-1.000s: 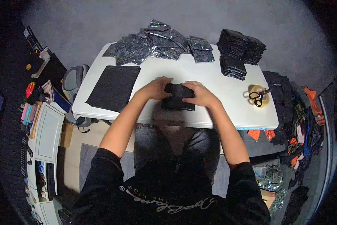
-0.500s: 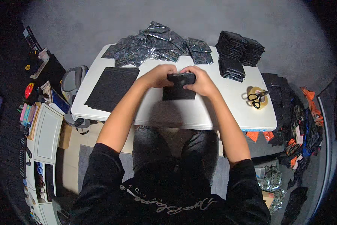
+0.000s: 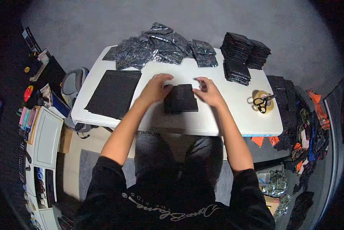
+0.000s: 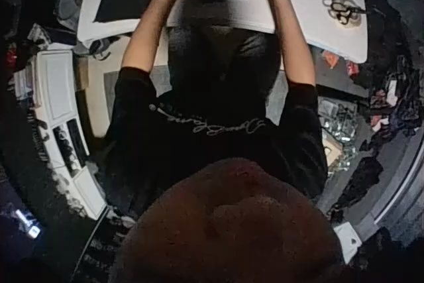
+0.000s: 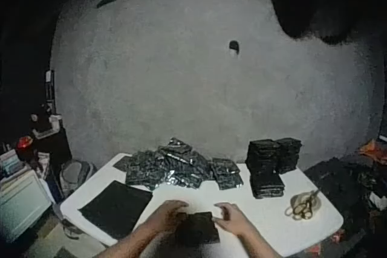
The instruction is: Manually pack and seal items into black mailing envelopes using tape and scissors.
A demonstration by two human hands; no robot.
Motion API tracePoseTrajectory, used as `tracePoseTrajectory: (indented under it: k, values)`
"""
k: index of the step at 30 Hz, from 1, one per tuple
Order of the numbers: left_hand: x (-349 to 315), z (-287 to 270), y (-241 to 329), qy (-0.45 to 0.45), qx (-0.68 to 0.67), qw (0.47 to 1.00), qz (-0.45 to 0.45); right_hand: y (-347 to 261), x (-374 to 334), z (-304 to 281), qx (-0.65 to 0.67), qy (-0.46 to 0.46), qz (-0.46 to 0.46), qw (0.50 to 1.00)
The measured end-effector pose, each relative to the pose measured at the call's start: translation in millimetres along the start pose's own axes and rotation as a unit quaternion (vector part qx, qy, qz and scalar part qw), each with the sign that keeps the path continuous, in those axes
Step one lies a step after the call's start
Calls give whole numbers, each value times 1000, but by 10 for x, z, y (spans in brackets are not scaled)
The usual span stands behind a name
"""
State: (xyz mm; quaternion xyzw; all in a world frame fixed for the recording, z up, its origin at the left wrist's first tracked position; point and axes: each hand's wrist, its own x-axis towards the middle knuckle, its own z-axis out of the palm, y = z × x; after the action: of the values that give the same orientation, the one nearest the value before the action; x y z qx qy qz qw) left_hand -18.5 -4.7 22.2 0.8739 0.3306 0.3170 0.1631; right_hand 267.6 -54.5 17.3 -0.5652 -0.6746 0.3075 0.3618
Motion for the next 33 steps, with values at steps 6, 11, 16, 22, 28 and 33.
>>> tracePoseTrajectory:
  k: [6,11,16,22,28,33]
  values:
    - [-622,372,886,6,238,970,39,-541,-701,419,-310,54,-175,933]
    - [-727,466,992,-26,184,981,-64,-432,-772,521,-363,-40,-144,920]
    - [-829,398,1062,-28,198,975,-97,-344,-769,535,-331,-13,-141,933]
    - [-1135,255,767,31,214,971,-103,-396,-1020,369,-243,77,-116,960]
    - [-1131,123,1006,233,-21,966,-114,-542,-1551,-65,-19,89,-19,996]
    - [-1068,494,1270,138,-54,981,-126,-172,-2005,-23,118,217,2,969]
